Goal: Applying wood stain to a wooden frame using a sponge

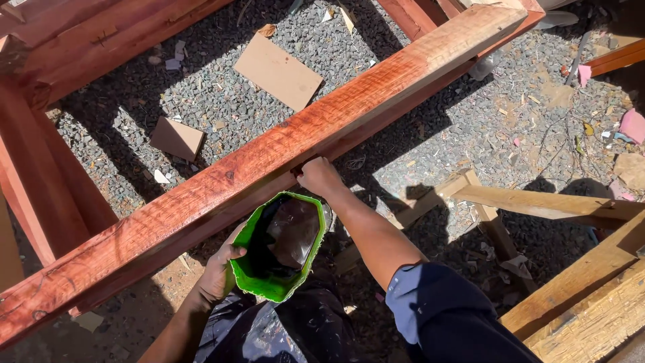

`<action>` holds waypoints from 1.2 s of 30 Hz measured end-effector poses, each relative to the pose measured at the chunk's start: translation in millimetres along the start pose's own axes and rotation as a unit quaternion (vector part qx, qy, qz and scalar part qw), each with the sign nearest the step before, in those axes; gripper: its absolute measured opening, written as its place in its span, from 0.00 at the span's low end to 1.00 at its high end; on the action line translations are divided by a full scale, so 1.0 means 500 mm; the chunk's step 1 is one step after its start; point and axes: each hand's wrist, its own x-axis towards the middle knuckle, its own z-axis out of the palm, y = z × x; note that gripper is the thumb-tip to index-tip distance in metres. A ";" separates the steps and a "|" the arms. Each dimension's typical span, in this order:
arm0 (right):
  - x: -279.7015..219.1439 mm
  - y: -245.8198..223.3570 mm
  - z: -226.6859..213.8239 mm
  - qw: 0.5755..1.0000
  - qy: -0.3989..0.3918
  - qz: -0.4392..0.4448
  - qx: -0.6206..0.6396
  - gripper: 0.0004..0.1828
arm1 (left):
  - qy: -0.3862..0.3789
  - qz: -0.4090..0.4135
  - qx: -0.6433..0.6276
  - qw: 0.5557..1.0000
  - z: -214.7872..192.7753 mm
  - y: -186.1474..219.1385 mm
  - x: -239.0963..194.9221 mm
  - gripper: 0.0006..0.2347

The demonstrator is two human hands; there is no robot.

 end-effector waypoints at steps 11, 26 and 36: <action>-0.027 -0.065 0.002 0.999 0.004 0.031 0.029 0.23 | -0.095 0.056 0.067 0.992 -0.018 0.023 -0.063 0.39; -0.548 -0.207 -0.171 0.928 0.308 -0.036 0.207 0.18 | -0.149 0.165 0.175 0.959 0.019 -0.037 -0.050 0.34; -0.386 -0.118 0.006 0.967 0.087 -0.039 -0.236 0.20 | -0.172 0.180 0.186 0.950 0.127 -0.044 -0.095 0.36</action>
